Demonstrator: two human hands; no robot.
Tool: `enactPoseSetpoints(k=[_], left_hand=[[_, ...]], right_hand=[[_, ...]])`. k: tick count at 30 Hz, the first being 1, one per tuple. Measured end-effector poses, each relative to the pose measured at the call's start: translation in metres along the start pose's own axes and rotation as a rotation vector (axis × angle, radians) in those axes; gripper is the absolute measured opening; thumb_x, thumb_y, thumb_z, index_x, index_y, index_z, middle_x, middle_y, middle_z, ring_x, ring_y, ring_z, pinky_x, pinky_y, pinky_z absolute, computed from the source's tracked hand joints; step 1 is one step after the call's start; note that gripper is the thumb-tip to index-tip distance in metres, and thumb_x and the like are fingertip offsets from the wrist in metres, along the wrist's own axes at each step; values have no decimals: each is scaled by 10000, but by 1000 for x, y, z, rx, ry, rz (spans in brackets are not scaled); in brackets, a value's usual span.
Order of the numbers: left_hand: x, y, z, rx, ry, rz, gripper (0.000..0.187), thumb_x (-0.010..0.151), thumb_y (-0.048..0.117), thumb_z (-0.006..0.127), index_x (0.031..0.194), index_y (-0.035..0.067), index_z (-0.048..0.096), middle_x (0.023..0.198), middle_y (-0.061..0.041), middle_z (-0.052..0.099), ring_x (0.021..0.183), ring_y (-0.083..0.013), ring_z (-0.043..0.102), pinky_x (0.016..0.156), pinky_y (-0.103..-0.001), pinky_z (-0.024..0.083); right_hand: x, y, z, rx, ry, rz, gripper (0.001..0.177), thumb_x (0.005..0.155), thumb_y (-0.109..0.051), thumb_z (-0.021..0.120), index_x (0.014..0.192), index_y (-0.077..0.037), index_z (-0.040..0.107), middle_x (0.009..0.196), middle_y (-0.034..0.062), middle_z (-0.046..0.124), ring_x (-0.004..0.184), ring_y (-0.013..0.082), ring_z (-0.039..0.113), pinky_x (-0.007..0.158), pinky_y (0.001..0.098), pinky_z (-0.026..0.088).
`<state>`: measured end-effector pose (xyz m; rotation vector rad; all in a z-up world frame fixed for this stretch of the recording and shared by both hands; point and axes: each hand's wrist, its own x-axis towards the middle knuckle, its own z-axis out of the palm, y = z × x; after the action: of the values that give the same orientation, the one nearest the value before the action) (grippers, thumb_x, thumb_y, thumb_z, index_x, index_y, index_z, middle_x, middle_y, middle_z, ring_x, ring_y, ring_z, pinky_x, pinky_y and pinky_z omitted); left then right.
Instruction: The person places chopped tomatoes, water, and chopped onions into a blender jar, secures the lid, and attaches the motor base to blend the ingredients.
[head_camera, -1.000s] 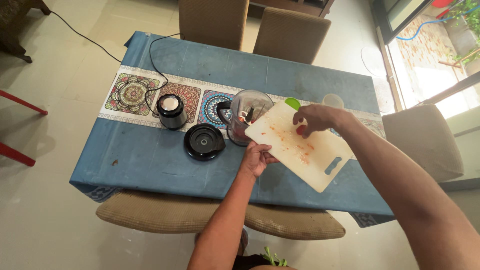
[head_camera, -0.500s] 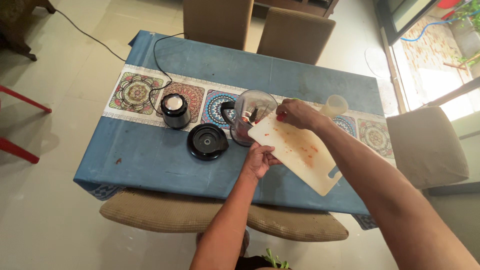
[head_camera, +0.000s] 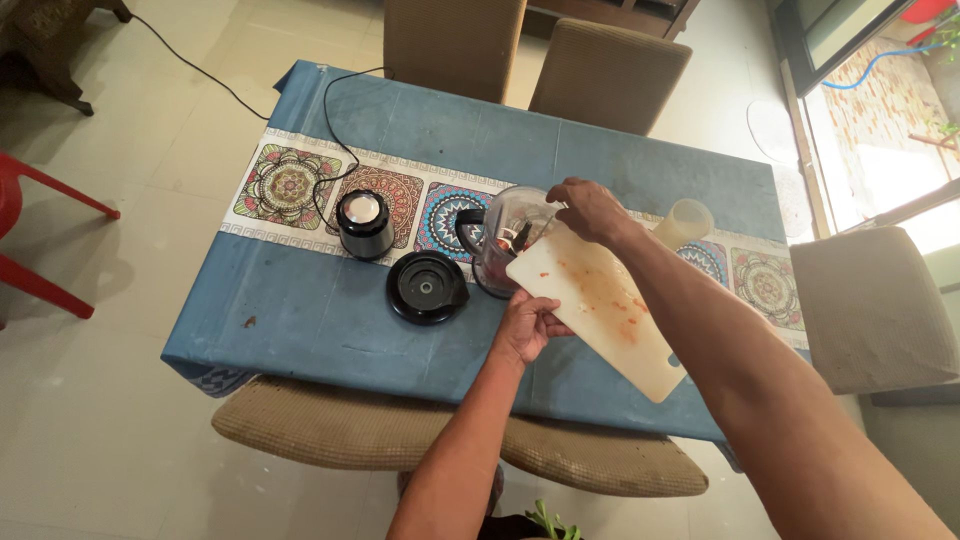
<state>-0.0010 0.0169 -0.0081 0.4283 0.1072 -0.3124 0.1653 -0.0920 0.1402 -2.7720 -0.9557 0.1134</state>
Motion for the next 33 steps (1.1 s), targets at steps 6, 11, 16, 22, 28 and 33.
enactPoseSetpoints(k=[6,11,16,22,28,33], left_hand=[[-6,2,10,-2,22,7,553,846,25,604,1377,70,456,1130,-155,726,864,-296,782,676,-489,671],[-10,-3,15,10,43,72,514,880,-6,600,1378,15,470,1126,-188,713,871,-310,761,683,-474,669],[-15,-3,17,-56,56,123,469,861,-20,581,1325,-7,509,1102,-192,728,902,-319,776,700,-478,676],[-17,-4,23,-70,67,173,439,880,-31,579,1314,-13,517,1099,-200,723,910,-326,769,727,-484,675],[-28,-12,30,-79,36,170,449,883,-44,558,1328,-19,504,1113,-224,716,931,-357,761,745,-504,673],[-35,-15,33,-104,49,170,493,878,-65,552,1358,27,482,1160,-219,693,958,-364,753,749,-519,665]], right_hand=[[-20,17,-12,-1,-32,24,386,840,-210,766,1207,-106,709,1145,134,711,1066,345,681,932,445,534],[-48,20,-25,7,11,43,416,844,-223,766,1237,-106,695,1212,136,702,1135,354,655,974,461,517],[-79,21,-32,-82,12,154,513,811,-268,783,1293,-126,678,1264,146,676,1195,370,615,991,501,484],[-109,38,-33,-18,178,542,716,822,-479,811,1378,-69,623,1319,240,636,1221,426,607,1038,521,474],[-140,44,-42,189,195,886,824,810,-533,806,1423,-43,555,1322,251,623,1211,414,610,997,535,491],[-179,48,-35,662,297,855,532,874,-236,716,1320,30,602,1209,144,627,932,289,724,661,449,647]])
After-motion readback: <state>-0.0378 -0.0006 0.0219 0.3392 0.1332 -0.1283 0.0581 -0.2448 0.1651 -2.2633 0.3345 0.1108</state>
